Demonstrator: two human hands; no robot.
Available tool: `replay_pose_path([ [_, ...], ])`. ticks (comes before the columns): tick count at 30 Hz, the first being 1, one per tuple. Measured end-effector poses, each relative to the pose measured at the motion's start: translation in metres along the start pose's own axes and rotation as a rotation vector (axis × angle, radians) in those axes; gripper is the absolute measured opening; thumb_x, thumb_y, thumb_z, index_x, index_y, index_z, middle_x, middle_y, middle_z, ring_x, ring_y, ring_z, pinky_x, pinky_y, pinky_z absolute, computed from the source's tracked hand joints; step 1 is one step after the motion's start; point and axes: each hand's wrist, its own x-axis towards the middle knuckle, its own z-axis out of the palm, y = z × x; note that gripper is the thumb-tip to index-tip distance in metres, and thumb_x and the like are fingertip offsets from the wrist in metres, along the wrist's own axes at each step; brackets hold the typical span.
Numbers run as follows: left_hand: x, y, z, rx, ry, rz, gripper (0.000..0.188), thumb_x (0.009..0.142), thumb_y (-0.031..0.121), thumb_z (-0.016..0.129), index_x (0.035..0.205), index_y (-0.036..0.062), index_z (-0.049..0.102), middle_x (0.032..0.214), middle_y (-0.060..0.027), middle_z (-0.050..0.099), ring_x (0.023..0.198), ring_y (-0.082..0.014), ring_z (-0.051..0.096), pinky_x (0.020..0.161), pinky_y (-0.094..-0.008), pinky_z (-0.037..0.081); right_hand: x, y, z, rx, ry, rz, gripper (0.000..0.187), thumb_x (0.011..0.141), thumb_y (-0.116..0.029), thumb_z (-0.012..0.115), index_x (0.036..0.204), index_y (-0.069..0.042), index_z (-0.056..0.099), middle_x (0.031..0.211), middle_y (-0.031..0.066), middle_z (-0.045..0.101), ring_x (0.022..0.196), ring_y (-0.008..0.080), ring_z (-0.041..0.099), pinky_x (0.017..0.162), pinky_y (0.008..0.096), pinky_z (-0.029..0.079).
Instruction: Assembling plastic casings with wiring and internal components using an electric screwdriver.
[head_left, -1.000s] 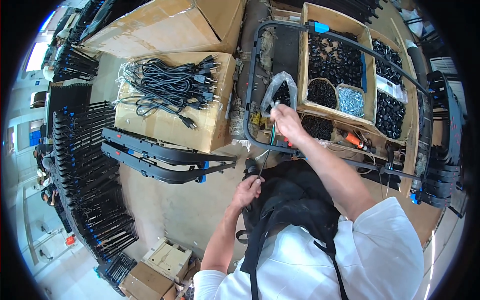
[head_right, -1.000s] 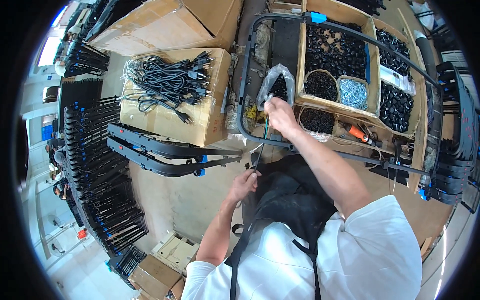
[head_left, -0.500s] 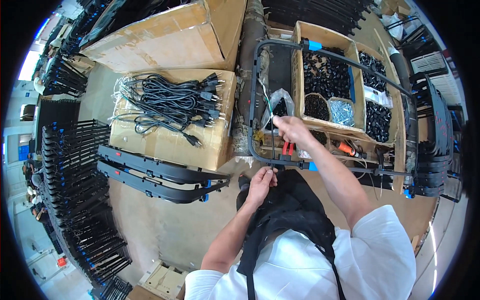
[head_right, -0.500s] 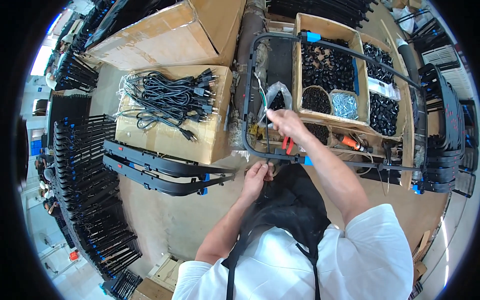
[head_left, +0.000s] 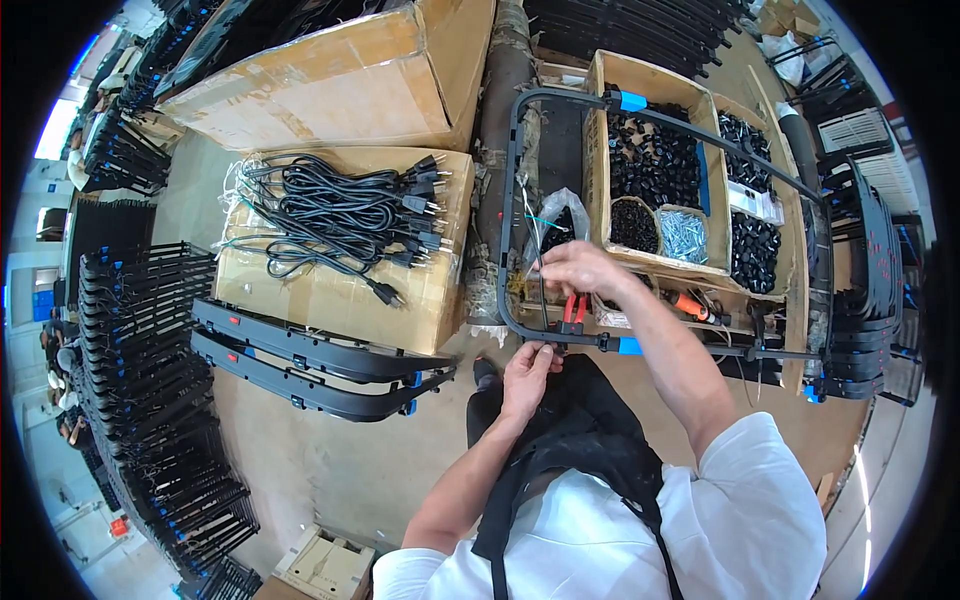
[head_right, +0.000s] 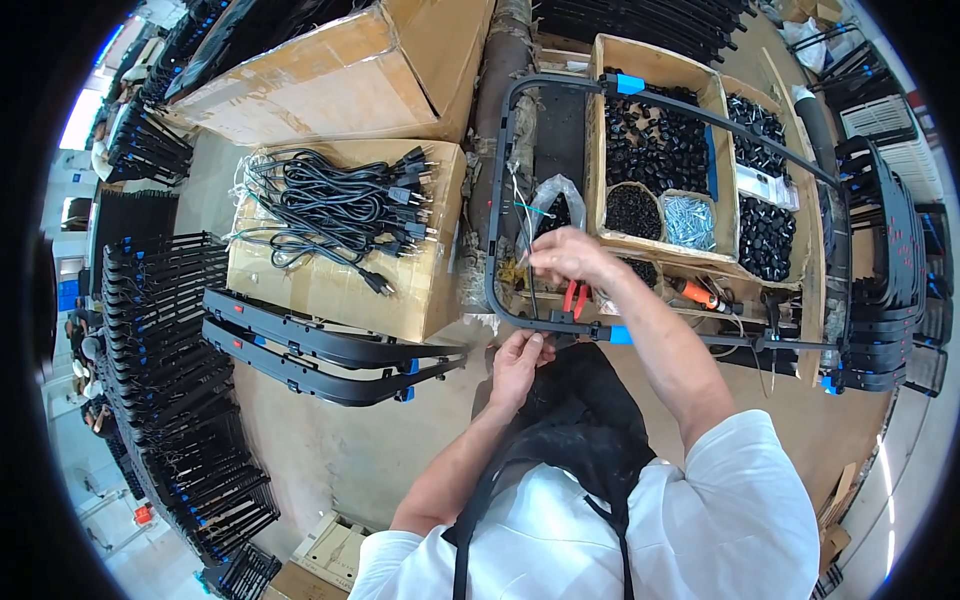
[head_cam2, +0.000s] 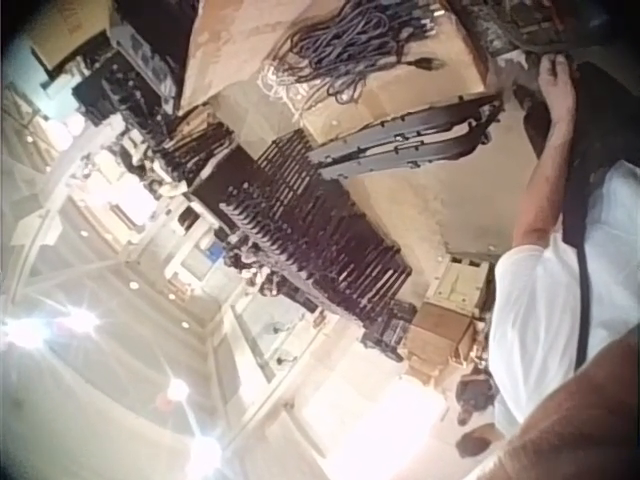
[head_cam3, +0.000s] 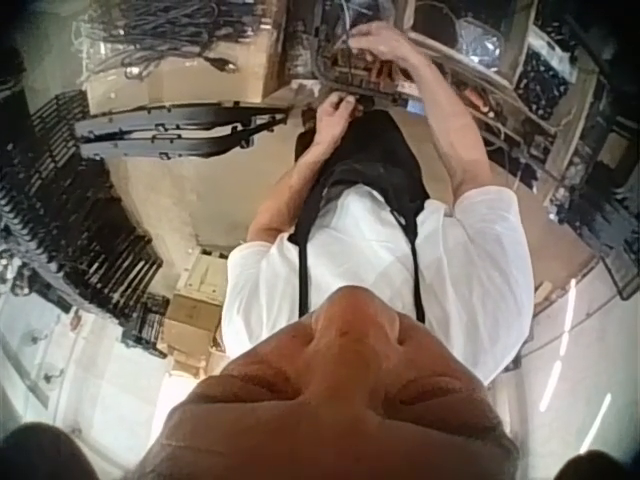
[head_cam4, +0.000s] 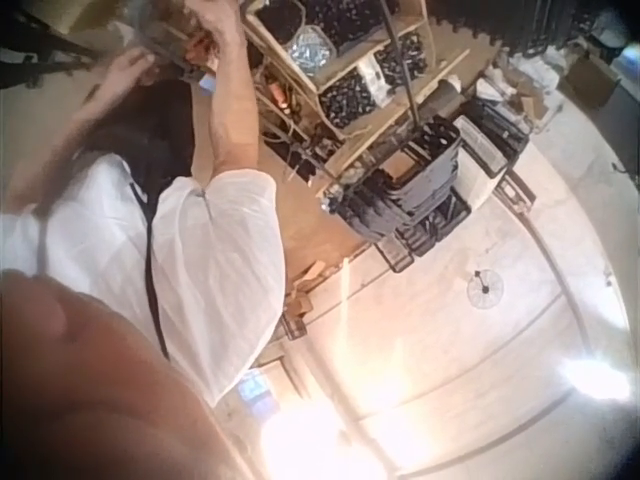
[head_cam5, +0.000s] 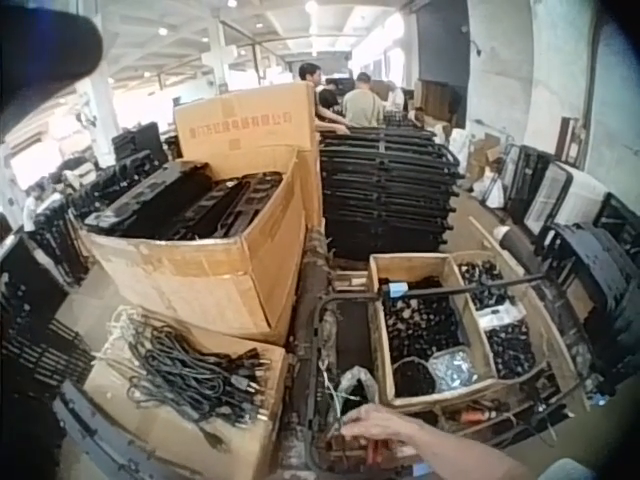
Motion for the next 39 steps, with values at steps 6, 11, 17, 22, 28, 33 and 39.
replay_pose_path([
  [6,-0.001,-0.001,0.008,0.007,0.047,0.053,0.022,0.109,0.017,0.06,0.114,-0.0025,0.068,0.098,-0.0093,0.073,0.09,-0.018,0.072,0.087,-0.0338,0.06,0.035,0.014,-0.044,-0.998,0.48,-0.339,0.021,0.089,-0.014,0.06,0.094,-0.007,0.079,0.089,0.0175,0.076,0.083,0.0333,0.073,0.08,0.0462,0.058],
  [11,-0.003,0.0,0.015,-0.044,0.116,0.028,0.022,0.109,0.016,0.059,0.112,-0.0025,0.07,0.096,-0.0067,0.074,0.088,-0.0144,0.071,0.086,-0.0301,0.059,0.076,0.056,-0.03,-1.523,0.33,-0.587,0.018,0.089,-0.018,0.06,0.076,-0.011,0.071,0.081,0.011,0.074,0.085,0.0303,0.073,0.079,0.0454,0.057],
  [17,-0.001,-0.003,0.014,-0.087,0.12,0.017,0.021,0.109,0.016,0.06,0.111,-0.0022,0.071,0.095,-0.0064,0.074,0.088,-0.0145,0.072,0.086,-0.0298,0.058,0.096,0.068,-0.027,-1.687,0.156,-0.485,0.013,0.083,-0.015,0.063,0.075,-0.014,0.073,0.083,0.0123,0.076,0.078,0.0282,0.075,0.064,0.042,0.056],
  [22,0.001,-0.006,0.007,-0.065,0.081,0.014,0.02,0.108,0.016,0.062,0.112,-0.0022,0.069,0.099,-0.0097,0.074,0.09,-0.0181,0.073,0.089,-0.0336,0.061,0.081,0.033,-0.038,-1.572,0.035,-0.381,0.015,0.083,-0.013,0.062,0.088,-0.007,0.074,0.088,0.0155,0.076,0.089,0.0355,0.075,0.078,0.0486,0.06],
  [28,0.001,-0.004,0.007,-0.075,0.052,-0.002,0.02,0.108,0.017,0.062,0.11,-0.002,0.069,0.1,-0.01,0.073,0.091,-0.0183,0.073,0.089,-0.0331,0.061,0.078,0.034,-0.033,-1.389,-0.032,-0.318,0.023,0.081,-0.021,0.071,0.095,-0.004,0.074,0.1,0.019,0.076,0.101,0.0392,0.073,0.088,0.0497,0.058],
  [33,0.002,-0.004,0.008,-0.075,0.051,-0.006,0.02,0.108,0.016,0.061,0.111,-0.0022,0.068,0.099,-0.0105,0.073,0.092,-0.0193,0.073,0.089,-0.0336,0.061,0.089,0.06,-0.031,-1.386,0.025,-0.374,0.033,0.079,-0.032,0.078,0.098,-0.005,0.074,0.101,0.0176,0.076,0.101,0.0375,0.073,0.089,0.0502,0.057],
  [39,0.003,-0.008,0.006,-0.111,0.049,-0.011,0.018,0.108,0.015,0.062,0.111,-0.0022,0.068,0.099,-0.0104,0.073,0.091,-0.0195,0.073,0.09,-0.0339,0.061,0.073,0.036,-0.034,-1.251,0.07,-0.424,0.031,0.081,-0.025,0.071,0.101,-0.002,0.07,0.099,0.0227,0.074,0.101,0.0418,0.071,0.091,0.0532,0.055],
])
